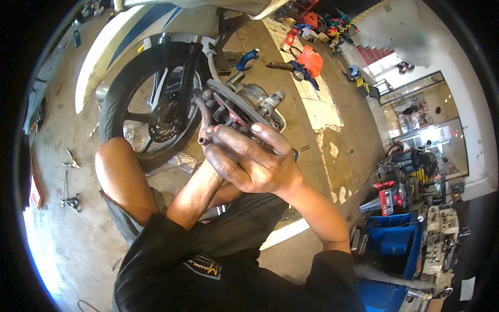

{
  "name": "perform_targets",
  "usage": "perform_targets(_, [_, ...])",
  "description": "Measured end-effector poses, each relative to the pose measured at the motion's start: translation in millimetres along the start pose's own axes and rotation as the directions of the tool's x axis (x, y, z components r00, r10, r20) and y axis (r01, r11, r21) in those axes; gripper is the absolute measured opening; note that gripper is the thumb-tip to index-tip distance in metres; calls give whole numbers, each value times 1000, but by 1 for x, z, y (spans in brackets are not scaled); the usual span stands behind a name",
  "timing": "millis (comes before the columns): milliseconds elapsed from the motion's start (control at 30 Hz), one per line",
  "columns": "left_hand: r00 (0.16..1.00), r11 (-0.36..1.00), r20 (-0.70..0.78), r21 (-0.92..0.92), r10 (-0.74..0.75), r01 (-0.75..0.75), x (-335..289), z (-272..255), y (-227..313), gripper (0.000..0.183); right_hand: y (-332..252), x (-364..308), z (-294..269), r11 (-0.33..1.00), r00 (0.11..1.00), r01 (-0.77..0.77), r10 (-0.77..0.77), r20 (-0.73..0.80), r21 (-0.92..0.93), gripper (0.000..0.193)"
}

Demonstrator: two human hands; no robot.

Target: The person manipulates a motorcycle brake caliper by hand, removing and inspecting components such as a small metal plate and several internal parts.

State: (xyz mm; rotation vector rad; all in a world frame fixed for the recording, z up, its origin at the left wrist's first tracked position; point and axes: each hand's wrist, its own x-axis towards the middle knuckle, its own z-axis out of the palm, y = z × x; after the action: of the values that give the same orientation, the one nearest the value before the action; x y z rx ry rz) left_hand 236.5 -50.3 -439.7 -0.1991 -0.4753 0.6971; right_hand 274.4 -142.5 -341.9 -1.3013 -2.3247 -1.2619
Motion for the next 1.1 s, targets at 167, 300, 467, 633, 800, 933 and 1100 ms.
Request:
perform_targets(167, [998, 998, 35, 36, 55, -57, 1, 0, -3, 47, 4, 4, 5, 1000, 997, 16, -14, -76, 23, 20])
perform_targets(300, [998, 1000, 65, 5, 17, -17, 1, 0, -2, 50, 4, -3, 10, 999, 997, 13, -10, -83, 30, 29])
perform_targets(467, [994, 997, 92, 37, 63, -67, 3, -15, -2, 45, 2, -6, 6, 998, 998, -25, 28, -62, 50, 28])
perform_targets(633, [989, 991, 60, 6, 135, -136, 10, -24, 5, 35, 3, 1, 16, 998, 973, -51, 45, -226, -23, 20])
perform_targets(800, [991, 994, 85, 41, 102, -106, 15, -26, 11, 36, 2, 1, 14, 998, 991, -68, 69, -115, 12, 16])
perform_targets(933, [990, 989, 76, 88, 115, -121, 17, -29, 2, 36, 10, -4, 3, 995, 995, -19, 29, -99, 101, 24])
perform_targets(1100, [989, 986, 51, 87, 137, -141, 14, -32, 11, 37, 5, -1, 6, 1000, 998, 28, -28, -47, -5, 17])
